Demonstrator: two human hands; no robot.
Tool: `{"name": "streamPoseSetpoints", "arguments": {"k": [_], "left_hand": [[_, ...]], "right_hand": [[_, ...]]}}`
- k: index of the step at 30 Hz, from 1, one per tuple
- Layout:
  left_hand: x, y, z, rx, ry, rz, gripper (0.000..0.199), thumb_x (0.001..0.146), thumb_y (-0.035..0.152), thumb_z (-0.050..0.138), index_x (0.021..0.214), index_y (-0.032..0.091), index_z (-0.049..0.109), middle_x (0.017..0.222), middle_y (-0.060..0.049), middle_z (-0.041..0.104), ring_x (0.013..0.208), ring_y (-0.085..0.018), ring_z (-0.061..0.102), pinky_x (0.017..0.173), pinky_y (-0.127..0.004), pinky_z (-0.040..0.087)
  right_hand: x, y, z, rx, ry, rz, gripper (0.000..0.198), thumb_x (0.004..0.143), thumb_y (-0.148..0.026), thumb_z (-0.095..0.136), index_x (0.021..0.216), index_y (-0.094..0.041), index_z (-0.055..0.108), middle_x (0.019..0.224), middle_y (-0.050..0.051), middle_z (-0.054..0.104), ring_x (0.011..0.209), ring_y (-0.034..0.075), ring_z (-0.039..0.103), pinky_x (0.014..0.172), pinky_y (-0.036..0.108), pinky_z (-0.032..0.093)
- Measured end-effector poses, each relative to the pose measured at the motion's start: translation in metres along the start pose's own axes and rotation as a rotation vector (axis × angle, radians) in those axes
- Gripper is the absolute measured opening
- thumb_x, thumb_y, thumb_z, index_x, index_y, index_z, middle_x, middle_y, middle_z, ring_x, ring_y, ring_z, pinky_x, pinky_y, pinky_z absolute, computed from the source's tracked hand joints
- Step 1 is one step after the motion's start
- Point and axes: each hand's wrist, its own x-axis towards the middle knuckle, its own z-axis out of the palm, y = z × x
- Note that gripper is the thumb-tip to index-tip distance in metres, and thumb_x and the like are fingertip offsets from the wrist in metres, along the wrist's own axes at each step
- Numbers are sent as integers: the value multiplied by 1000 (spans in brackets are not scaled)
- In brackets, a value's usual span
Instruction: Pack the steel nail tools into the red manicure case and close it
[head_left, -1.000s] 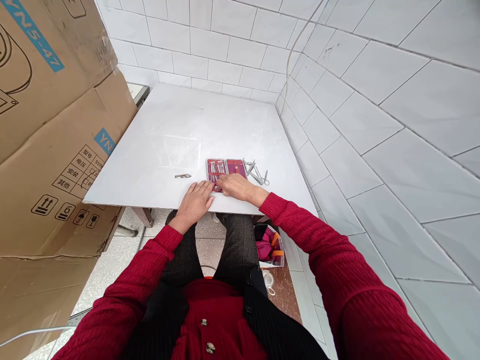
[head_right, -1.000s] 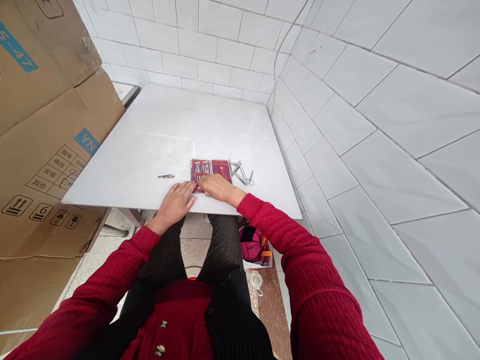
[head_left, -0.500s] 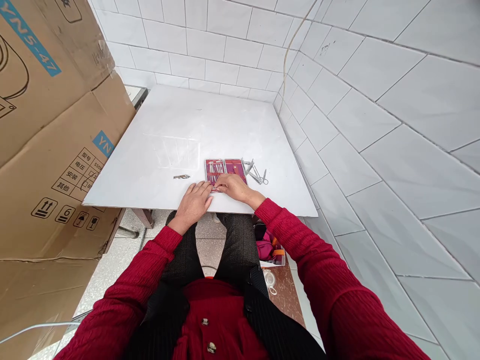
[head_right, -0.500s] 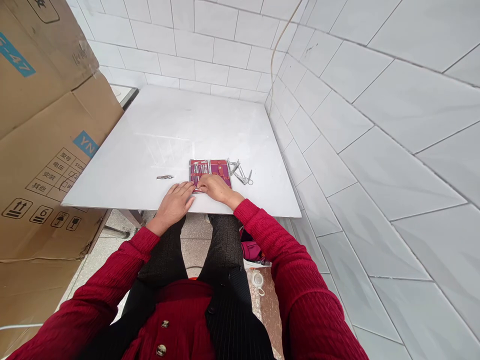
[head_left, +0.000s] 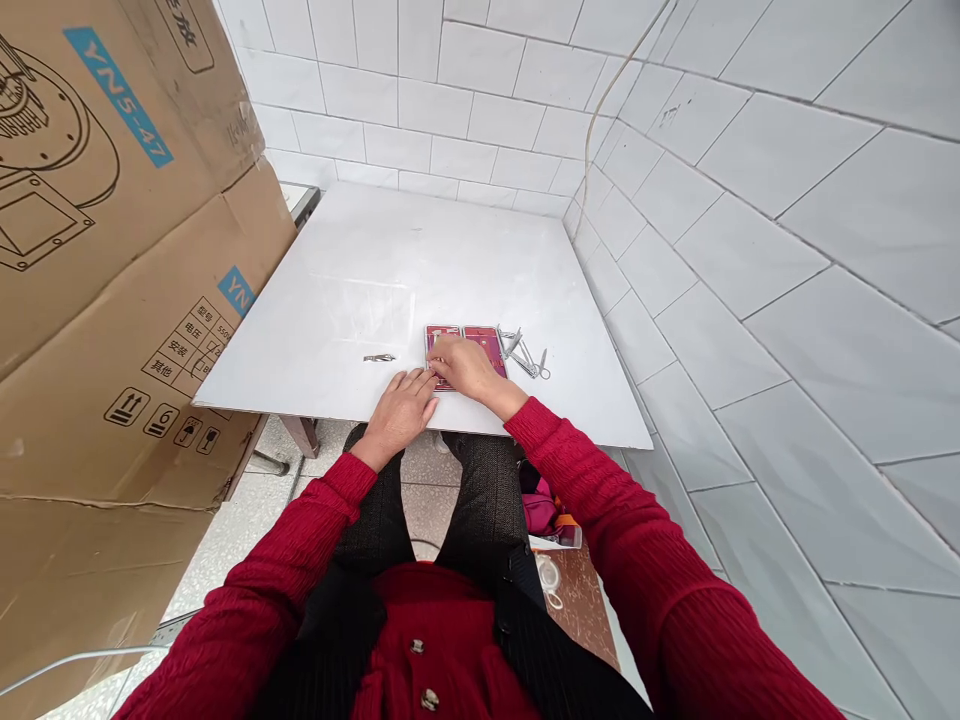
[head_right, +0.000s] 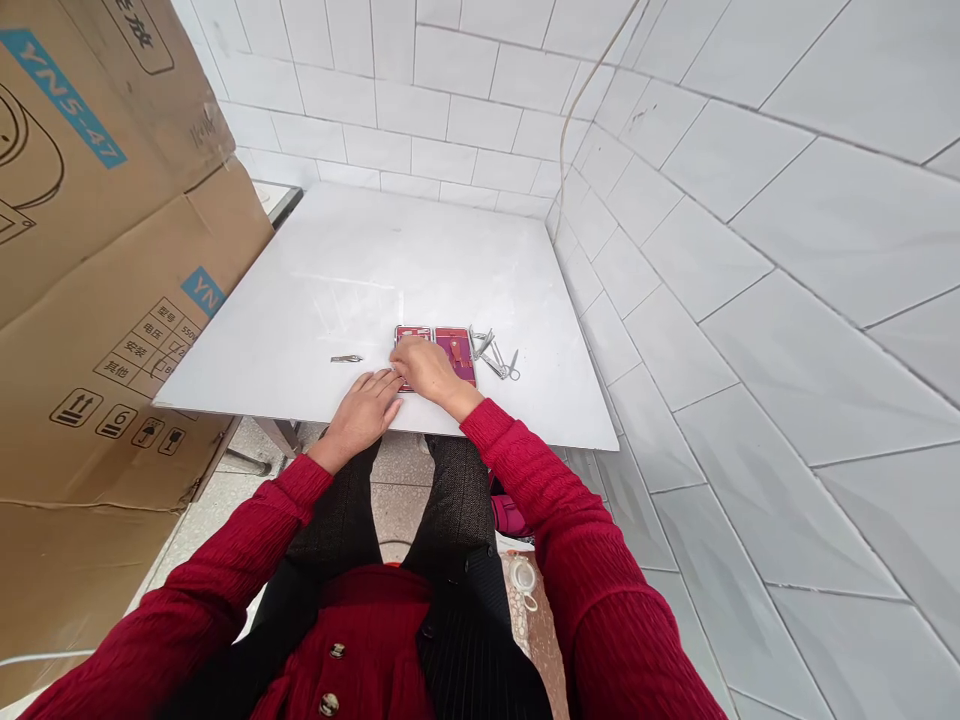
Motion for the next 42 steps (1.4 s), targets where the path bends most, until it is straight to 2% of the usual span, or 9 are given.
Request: {"name": "streamPoseSetpoints", "arguments": {"k": [6, 12, 15, 19, 24, 30, 36, 42], "left_hand": [[0, -3, 3, 6, 38, 33, 32, 104, 27, 49, 126, 15, 69, 128, -16, 74, 126, -29, 65, 116, -50, 46], [-1, -4, 6, 16, 35, 32, 27, 103, 26, 52, 118, 12, 71, 117, -16, 76, 117, -30, 69, 110, -50, 50], [-1, -4, 5, 8, 37, 28, 27, 104, 26, 51, 117, 13, 71, 116, -16, 77, 115, -30, 69, 107, -50, 51], [-2, -3, 4, 9, 42, 30, 26, 105, 26, 50, 117, 16, 71, 116, -14, 77, 115, -29, 70, 105, -49, 52], [-2, -3, 3, 9, 40, 33, 25, 104, 26, 52, 116, 15, 71, 116, -14, 76, 116, -30, 69, 106, -49, 52], [-1, -2, 1, 12, 52, 37, 27, 104, 26, 52, 119, 14, 70, 118, -15, 76, 117, -29, 69, 109, -48, 50], [-1, -2, 2, 31, 47, 40, 29, 106, 27, 48, 118, 15, 71, 118, -15, 76, 115, -29, 69, 107, -48, 51], [-1, -2, 4, 12, 51, 34, 27, 105, 27, 51, 114, 13, 72, 113, -16, 77, 112, -30, 70, 105, -48, 52]], "right_hand": [[57, -42, 9, -116, -111, -70, 24, 102, -18, 58, 118, -12, 75, 121, 14, 70, 113, 24, 65, 92, 31, 48], [83, -56, 21, -248, -199, -143, 29, 101, -9, 49, 111, -5, 76, 118, 20, 72, 109, 27, 68, 92, 34, 50], [88, -58, 25, -272, -230, -179, 30, 97, -4, 50, 111, -3, 76, 118, 23, 73, 108, 28, 70, 93, 35, 51], [91, -58, 27, -277, -242, -220, 26, 96, -10, 56, 112, -3, 75, 119, 25, 73, 111, 30, 70, 95, 37, 51], [87, -56, 23, -268, -243, -175, 27, 96, -14, 59, 115, -4, 75, 120, 23, 74, 109, 29, 71, 93, 35, 50], [88, -57, 21, -270, -242, -187, 30, 101, -14, 51, 113, -4, 77, 116, 23, 76, 110, 29, 71, 95, 36, 50], [90, -58, 23, -265, -227, -213, 29, 98, -11, 53, 111, -3, 78, 112, 25, 77, 112, 30, 71, 97, 37, 51], [89, -56, 24, -265, -258, -171, 28, 95, -14, 58, 113, -2, 76, 115, 25, 76, 111, 30, 71, 96, 37, 52]]}}
